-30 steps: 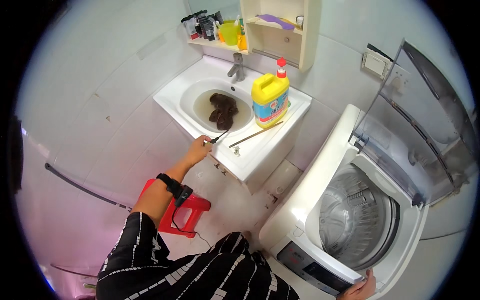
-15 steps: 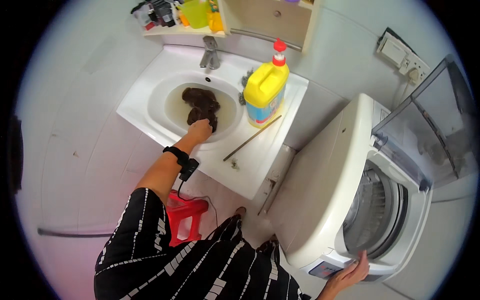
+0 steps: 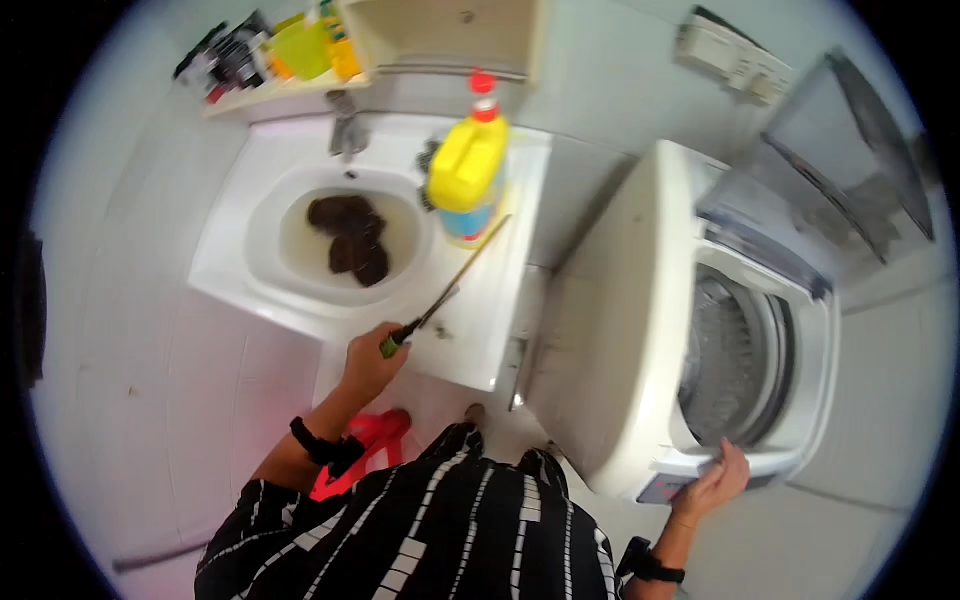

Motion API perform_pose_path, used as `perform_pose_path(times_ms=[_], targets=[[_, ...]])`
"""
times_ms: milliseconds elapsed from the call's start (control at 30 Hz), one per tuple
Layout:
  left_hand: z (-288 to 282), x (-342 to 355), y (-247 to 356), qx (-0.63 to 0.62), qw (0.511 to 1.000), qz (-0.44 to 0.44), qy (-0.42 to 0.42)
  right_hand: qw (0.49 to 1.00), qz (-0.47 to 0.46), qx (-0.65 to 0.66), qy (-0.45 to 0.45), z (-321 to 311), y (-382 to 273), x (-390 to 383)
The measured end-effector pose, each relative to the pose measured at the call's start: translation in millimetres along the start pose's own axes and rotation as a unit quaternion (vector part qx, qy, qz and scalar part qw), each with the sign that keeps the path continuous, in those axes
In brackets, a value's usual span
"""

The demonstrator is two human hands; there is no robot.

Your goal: The user is using a screwdriver to disassemble or clean a small component from a washing machine near a sink.

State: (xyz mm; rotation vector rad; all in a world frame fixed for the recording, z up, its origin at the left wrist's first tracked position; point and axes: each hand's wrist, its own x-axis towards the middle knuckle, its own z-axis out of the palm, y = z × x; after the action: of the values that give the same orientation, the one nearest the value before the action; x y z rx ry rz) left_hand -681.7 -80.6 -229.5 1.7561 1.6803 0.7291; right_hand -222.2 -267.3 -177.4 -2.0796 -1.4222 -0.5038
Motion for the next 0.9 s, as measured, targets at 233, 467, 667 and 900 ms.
perform_pose_path(times_ms=[233, 467, 667, 900], targets=[[49.4, 18.7, 0.8, 0.096, 0.985, 0.145, 0.002, 0.999, -0.01, 0.028, 0.02, 1.0, -16.5, 14.8], [51.4, 31.0, 13.1, 0.104, 0.983, 0.153, -0.017, 0.999, 0.0, 0.02, 0.037, -6.2, -15.4, 14.3], [54.1, 26.3, -10.7, 0.119, 0.978, 0.172, 0.006, 0.999, -0.015, 0.032, 0.026, -0.8, -9.0, 14.6], [12.3, 33.3, 12.3, -0.196, 0.974, -0.111, -0.031, 1.0, 0.001, 0.023, 0.016, 0.0, -1.4, 3.6]])
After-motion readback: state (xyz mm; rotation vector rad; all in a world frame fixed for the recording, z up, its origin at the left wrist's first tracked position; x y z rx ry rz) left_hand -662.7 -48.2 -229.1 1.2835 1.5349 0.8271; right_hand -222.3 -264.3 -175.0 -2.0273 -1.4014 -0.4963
